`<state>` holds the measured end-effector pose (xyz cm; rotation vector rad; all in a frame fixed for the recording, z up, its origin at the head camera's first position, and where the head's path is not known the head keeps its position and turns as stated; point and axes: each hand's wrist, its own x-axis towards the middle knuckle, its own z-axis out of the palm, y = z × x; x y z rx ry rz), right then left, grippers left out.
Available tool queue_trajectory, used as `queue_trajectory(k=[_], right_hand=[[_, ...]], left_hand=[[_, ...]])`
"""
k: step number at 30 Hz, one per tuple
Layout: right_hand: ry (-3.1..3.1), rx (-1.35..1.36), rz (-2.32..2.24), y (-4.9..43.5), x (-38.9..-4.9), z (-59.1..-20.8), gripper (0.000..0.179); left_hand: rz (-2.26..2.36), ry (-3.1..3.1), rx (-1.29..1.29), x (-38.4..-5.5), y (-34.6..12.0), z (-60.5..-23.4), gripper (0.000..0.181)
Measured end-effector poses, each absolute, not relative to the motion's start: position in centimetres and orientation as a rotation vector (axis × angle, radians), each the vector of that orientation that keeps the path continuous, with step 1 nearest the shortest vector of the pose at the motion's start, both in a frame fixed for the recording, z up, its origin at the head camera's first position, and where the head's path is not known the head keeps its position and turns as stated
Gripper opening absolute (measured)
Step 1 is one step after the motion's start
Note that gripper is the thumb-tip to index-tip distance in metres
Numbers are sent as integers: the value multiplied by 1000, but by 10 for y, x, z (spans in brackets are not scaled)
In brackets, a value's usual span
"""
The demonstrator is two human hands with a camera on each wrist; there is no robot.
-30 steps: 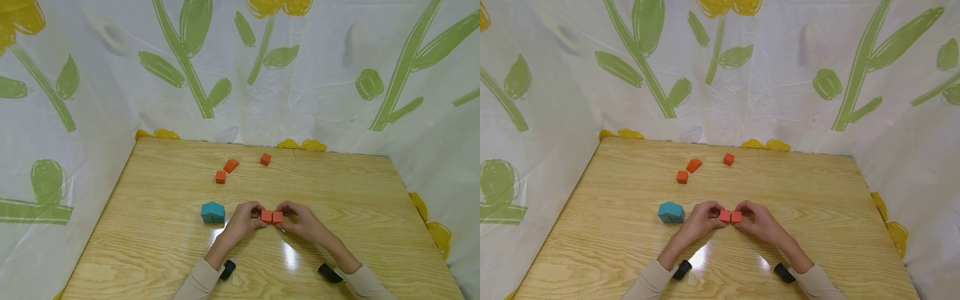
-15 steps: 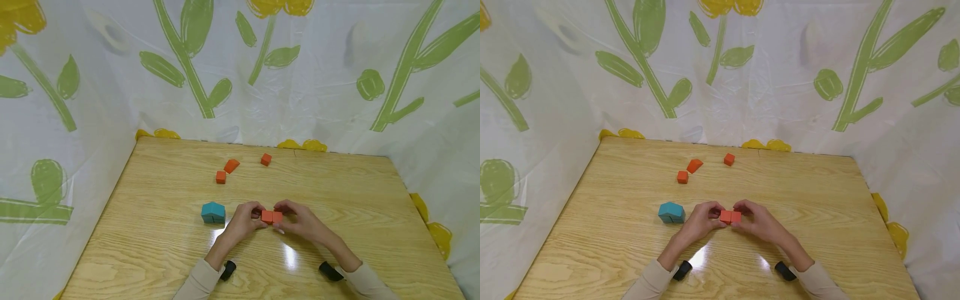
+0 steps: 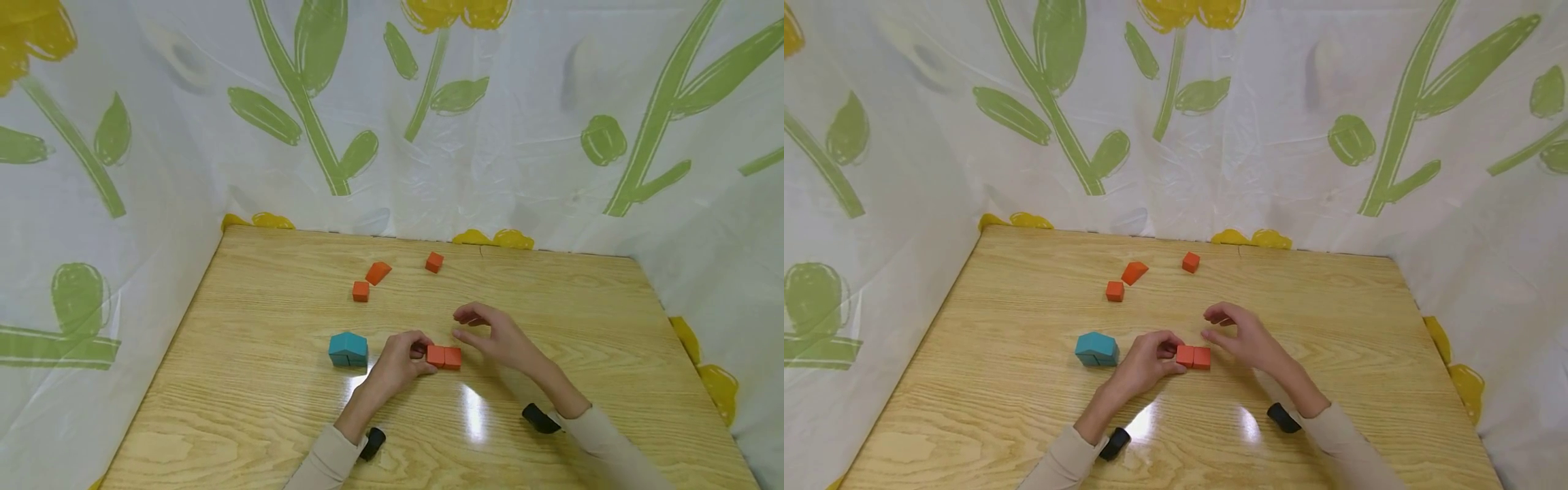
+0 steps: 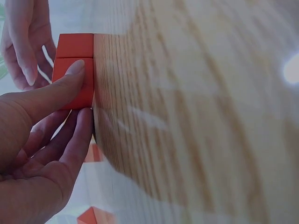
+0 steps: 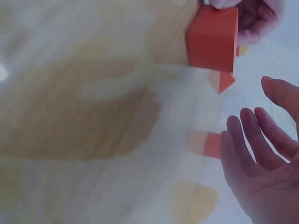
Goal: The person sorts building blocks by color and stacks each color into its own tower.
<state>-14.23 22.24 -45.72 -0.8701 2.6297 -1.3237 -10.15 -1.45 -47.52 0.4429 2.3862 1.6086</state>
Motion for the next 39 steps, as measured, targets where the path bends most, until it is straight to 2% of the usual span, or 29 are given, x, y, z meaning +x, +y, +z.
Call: queue_trajectory(k=[20, 39], right_hand=[[2728, -833, -1324, 209, -195, -450, 34], [2827, -744, -1218, 187, -240, -457, 49]], left_hand=[[1608, 2374, 448, -102, -15, -475, 27], [1608, 2371, 441, -101, -15, -475, 26]])
